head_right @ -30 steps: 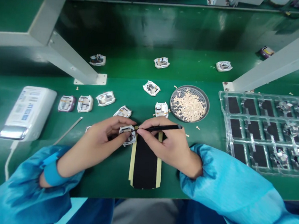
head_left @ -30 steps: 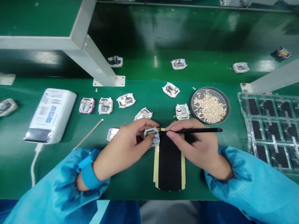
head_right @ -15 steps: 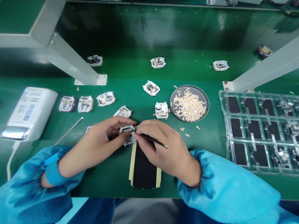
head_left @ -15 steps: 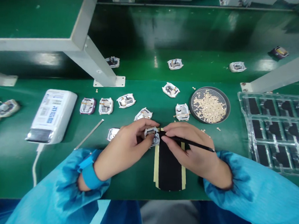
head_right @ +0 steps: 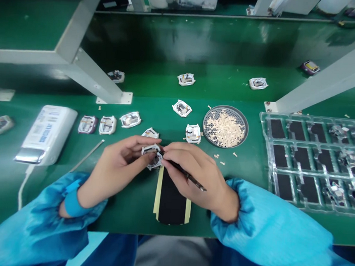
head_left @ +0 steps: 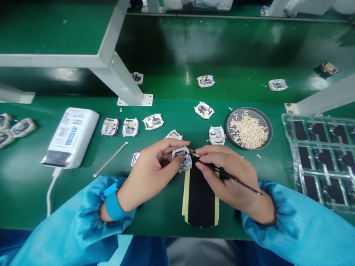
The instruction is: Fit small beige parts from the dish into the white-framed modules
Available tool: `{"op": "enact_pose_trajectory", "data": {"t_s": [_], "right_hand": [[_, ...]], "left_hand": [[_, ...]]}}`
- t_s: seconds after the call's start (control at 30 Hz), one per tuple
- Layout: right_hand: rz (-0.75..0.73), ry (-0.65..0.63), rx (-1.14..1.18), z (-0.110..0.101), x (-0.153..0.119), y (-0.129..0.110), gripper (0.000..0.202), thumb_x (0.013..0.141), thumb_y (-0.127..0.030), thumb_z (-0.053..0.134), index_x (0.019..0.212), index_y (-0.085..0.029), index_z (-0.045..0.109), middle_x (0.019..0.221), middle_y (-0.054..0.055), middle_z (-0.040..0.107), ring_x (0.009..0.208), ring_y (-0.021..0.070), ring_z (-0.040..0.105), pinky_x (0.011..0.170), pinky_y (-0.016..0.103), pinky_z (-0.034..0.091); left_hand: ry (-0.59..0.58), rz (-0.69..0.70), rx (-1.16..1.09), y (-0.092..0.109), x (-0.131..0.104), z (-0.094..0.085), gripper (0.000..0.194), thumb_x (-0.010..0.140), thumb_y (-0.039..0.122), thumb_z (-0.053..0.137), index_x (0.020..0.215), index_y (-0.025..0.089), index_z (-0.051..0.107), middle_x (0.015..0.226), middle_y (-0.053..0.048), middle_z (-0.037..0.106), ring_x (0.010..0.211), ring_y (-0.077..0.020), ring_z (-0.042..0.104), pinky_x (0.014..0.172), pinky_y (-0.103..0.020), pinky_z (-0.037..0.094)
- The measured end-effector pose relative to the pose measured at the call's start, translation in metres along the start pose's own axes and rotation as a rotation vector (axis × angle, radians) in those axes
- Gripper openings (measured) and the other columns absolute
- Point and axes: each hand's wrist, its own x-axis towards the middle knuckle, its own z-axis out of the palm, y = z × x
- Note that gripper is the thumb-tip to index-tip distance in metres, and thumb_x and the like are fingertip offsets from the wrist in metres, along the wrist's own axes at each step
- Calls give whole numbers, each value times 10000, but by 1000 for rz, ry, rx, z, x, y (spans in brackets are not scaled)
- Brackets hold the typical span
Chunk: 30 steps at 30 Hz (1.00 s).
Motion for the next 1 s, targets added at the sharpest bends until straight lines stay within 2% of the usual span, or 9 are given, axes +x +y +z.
{"op": "enact_pose_trajectory", "data": {"t_s": [0.17, 0.43, 0.77, 1.0], "right_hand": [[-19, -12, -29, 0, -2, -1, 247, 920, -103, 661, 1131, -224, 623, 1156, 75, 716, 1095, 190, 680, 962, 350, 577], [-24, -7, -10, -2, -2, -1, 256, 923, -94, 643, 1144, -221, 611, 1166, 77, 705, 1099, 186, 672, 965, 356, 573], [24, 11, 92, -5, -3, -4, 212, 927, -81, 584, 1088, -220, 584, 1161, 84, 679, 1128, 198, 651, 971, 389, 552], [-3, -5, 96, -8, -6, -2, 213, 932, -84, 579, 1097, -218, 586, 1178, 87, 672, 1132, 193, 645, 975, 383, 545]], "left_hand": [[15, -1, -28, 0, 2, 3, 284, 904, 249, 684, 1180, 184, 686, 998, -60, 748, 875, -180, 710, 695, -244, 540], [-34, -29, -169, -2, 3, 7, 329, 886, 235, 695, 1203, 153, 661, 1007, -74, 759, 738, -136, 695, 694, -241, 552], [-48, -22, -256, 1, -2, 13, 417, 841, 225, 725, 1243, 152, 642, 1038, -88, 758, 829, -155, 704, 775, -262, 568], [-52, -15, -251, 4, -2, 15, 464, 827, 303, 748, 1250, 139, 646, 928, -75, 759, 708, -145, 683, 599, -222, 542]]}}
